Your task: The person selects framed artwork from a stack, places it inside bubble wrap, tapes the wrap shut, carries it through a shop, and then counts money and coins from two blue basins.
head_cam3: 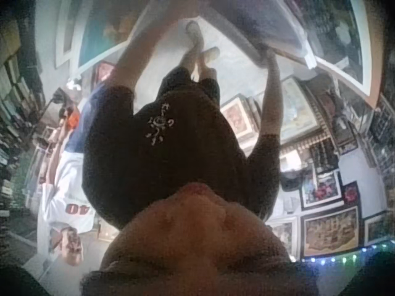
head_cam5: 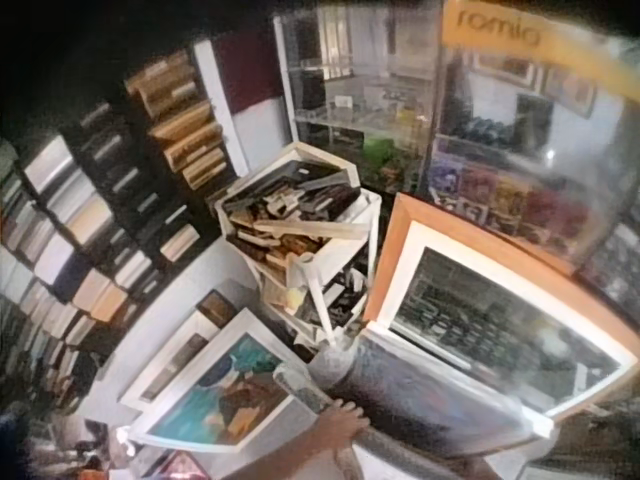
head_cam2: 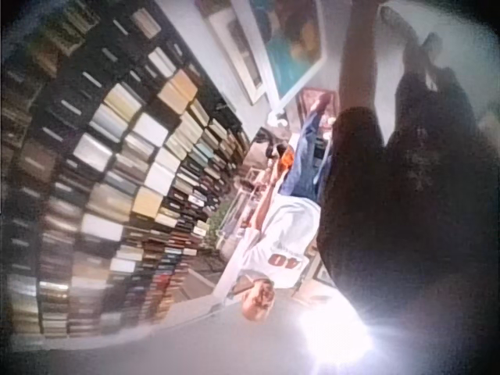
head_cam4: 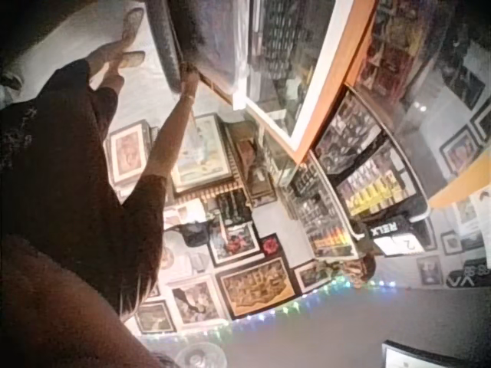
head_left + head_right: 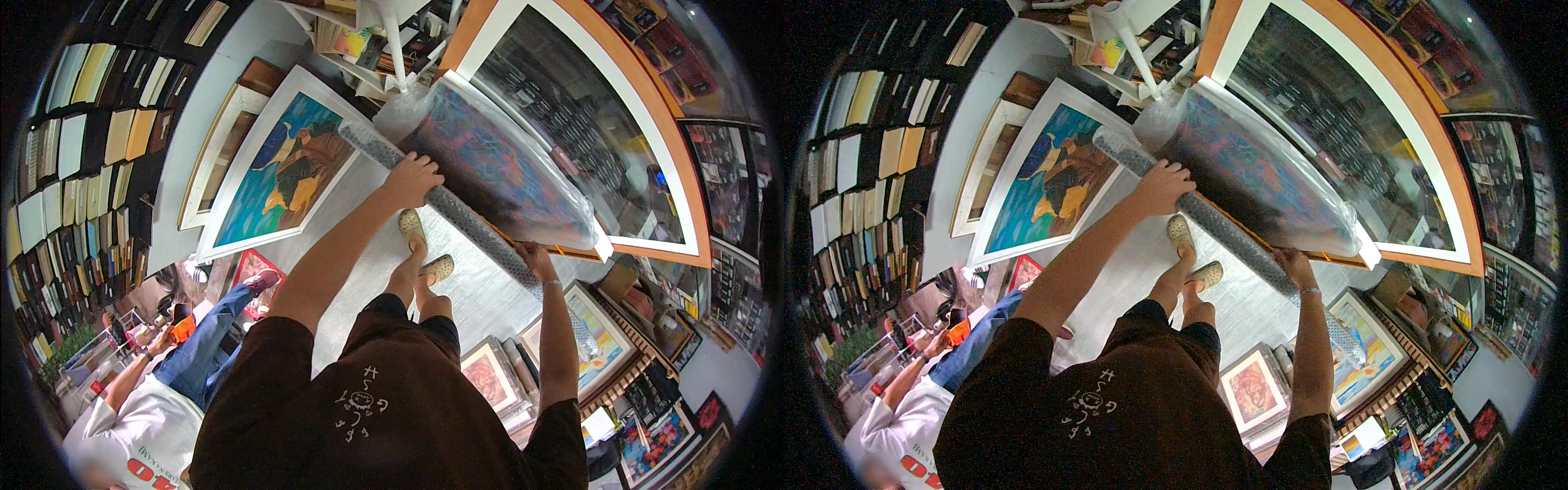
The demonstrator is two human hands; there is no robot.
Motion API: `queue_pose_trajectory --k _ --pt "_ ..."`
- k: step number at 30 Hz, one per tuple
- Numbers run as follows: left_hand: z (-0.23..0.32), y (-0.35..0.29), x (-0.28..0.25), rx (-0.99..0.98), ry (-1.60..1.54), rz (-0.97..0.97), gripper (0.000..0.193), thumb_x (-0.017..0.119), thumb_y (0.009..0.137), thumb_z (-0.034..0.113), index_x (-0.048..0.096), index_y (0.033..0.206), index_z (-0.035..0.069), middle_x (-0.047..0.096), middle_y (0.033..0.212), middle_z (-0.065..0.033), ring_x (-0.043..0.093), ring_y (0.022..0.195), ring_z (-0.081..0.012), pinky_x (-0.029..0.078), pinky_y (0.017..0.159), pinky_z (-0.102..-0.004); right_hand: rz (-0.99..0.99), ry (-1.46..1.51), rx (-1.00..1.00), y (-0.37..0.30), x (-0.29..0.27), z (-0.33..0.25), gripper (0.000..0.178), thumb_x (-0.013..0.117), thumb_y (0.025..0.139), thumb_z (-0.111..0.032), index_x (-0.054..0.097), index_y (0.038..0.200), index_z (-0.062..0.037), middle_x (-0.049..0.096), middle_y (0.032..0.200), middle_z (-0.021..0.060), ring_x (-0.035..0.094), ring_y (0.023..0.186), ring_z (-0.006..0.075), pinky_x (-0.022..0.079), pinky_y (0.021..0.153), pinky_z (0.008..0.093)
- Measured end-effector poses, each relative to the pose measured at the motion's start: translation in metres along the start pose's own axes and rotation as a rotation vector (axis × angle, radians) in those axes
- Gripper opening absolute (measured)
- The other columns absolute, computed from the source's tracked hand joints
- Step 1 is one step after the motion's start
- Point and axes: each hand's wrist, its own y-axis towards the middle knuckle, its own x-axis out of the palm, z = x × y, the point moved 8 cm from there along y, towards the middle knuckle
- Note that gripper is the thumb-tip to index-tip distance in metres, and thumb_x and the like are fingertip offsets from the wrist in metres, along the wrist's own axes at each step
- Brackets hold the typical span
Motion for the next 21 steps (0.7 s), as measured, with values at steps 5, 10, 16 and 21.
queue_pose_trajectory --k 5,10,16,21 --pt "0.005 0.027 -0.01 -0.069 -0.045 0.023 0.042 0.078 0.066 0.012 0.066 0.106 0.013 0.054 0.105 -0.0071 0.048 0.108 -0.0262 0.037 0.089 -0.0419 0.128 0.026 -0.021 0.016 -0.04 -0.004 0.059 0.053 0.096 -0.049 0.061 0.117 0.0053 0.067 0.108 0.0197 0.062 0.101 0.0254 0.047 0.09 0.0349" --pt "0.005 0.01 0.0 -0.139 0.066 0.001 0.043 0.079 0.067 0.016 0.063 0.107 0.013 0.055 0.108 -0.0088 0.049 0.11 -0.0268 0.037 0.095 -0.0431 -0.065 0.202 -0.099 0.001 0.0 -0.091 0.051 0.056 0.097 -0.04 0.057 0.121 0.0055 0.064 0.114 0.0192 0.06 0.109 0.0258 0.044 0.096 0.0359" --pt "0.009 -0.024 -0.004 -0.049 -0.125 -0.029 0.059 0.08 0.067 0.045 0.061 0.112 0.013 0.056 0.116 -0.0122 0.049 0.12 -0.0309 0.035 0.104 -0.0471 -0.231 0.084 -0.327 0.026 0.059 -0.142 0.069 0.068 0.086 -0.046 0.049 0.133 0.0011 0.056 0.127 0.0225 0.055 0.118 0.0322 0.044 0.098 0.0402" --pt "-0.121 -0.127 -0.061 -0.801 -0.279 0.8 0.064 0.077 0.076 0.041 0.054 0.126 0.01 0.055 0.125 -0.017 0.047 0.123 -0.0368 0.034 0.104 -0.0504 -0.343 0.062 -0.305 0.036 0.088 -0.188 0.068 0.065 0.089 -0.046 0.047 0.136 0.0003 0.058 0.118 0.0183 0.058 0.107 0.0279 0.047 0.09 0.037"
